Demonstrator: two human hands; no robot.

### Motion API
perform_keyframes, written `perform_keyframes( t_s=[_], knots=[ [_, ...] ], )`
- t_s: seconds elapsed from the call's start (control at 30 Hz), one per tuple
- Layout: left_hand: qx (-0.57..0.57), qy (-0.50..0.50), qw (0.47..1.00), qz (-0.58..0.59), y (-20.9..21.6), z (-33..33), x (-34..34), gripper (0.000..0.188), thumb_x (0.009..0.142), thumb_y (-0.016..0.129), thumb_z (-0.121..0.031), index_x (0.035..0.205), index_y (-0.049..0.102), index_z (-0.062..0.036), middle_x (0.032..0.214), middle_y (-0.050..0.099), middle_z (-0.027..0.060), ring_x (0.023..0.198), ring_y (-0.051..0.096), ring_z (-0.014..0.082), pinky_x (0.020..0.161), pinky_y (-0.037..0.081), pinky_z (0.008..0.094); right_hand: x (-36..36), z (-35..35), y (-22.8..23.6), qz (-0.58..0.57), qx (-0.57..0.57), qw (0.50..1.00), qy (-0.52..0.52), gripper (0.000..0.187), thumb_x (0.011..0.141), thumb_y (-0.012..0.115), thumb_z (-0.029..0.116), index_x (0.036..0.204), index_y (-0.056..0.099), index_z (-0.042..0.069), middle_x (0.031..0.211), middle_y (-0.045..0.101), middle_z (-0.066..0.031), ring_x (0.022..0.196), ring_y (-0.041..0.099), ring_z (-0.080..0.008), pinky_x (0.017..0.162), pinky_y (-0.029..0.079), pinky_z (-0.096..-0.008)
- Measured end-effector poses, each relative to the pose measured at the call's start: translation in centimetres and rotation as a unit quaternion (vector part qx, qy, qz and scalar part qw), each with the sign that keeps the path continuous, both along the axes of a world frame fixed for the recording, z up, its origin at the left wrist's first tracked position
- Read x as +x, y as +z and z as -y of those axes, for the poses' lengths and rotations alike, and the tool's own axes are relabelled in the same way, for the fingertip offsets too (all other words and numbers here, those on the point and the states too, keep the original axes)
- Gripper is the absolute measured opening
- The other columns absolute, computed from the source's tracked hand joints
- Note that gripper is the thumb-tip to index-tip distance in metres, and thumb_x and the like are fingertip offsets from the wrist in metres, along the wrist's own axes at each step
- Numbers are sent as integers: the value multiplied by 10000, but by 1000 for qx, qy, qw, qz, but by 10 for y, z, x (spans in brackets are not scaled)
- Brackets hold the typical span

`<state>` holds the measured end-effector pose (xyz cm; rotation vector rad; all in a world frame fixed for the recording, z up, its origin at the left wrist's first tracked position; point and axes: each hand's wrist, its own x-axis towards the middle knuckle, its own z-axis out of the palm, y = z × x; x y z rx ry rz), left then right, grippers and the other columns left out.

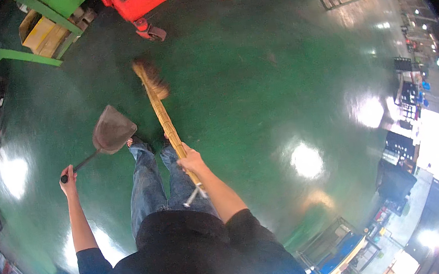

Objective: The person uses a yellow duster to wipe dust off a table and a plastic basket, then sweeps the green floor with a broom and dustpan. The person also plugs in a standing fan and moves around the workshop.

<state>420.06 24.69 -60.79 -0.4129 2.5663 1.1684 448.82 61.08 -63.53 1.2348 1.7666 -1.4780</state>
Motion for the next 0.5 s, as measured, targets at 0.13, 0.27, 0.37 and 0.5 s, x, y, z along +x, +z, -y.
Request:
perform_keyframes(
  t_s=[0.13, 0.27, 0.37, 0.5],
  knots=[
    [-5, -29, 999, -15, -4, 5, -2, 347, 785, 672, -339, 920, 640, -21, 756, 588, 3, 641, 531, 83, 577, 419, 216, 58, -32, 34, 99, 166, 963, 190, 803, 681, 606, 170, 1379, 226, 282, 903, 623, -191, 801, 627, -327, 718, 506, -431],
    [2, -44, 999, -16, -9, 3, 5, 328, 783, 676, -328, 888, 645, -18, 766, 596, 10, 636, 521, 83, 595, 420, 216, 133, -57, 59, 223, 282, 908, 216, 821, 696, 615, 158, 1378, 197, 343, 858, 622, -167, 810, 618, -347, 723, 496, -448],
    [47, -11, 999, 2, -13, -8, 15, 320, 784, 677, -327, 884, 640, -25, 786, 606, 18, 643, 513, 73, 590, 408, 210, 179, -85, 62, 224, 321, 912, 124, 831, 694, 623, 109, 1380, 213, 334, 863, 628, -184, 785, 623, -337, 706, 500, -444],
    [72, 59, 994, 49, -15, -31, 25, 308, 802, 657, -344, 888, 607, -53, 855, 619, 12, 666, 512, 67, 554, 395, 196, 213, -166, 39, 211, 316, 922, -80, 790, 674, 633, 98, 1371, 292, 249, 846, 635, -189, 740, 637, -313, 674, 514, -417]
  ],
)
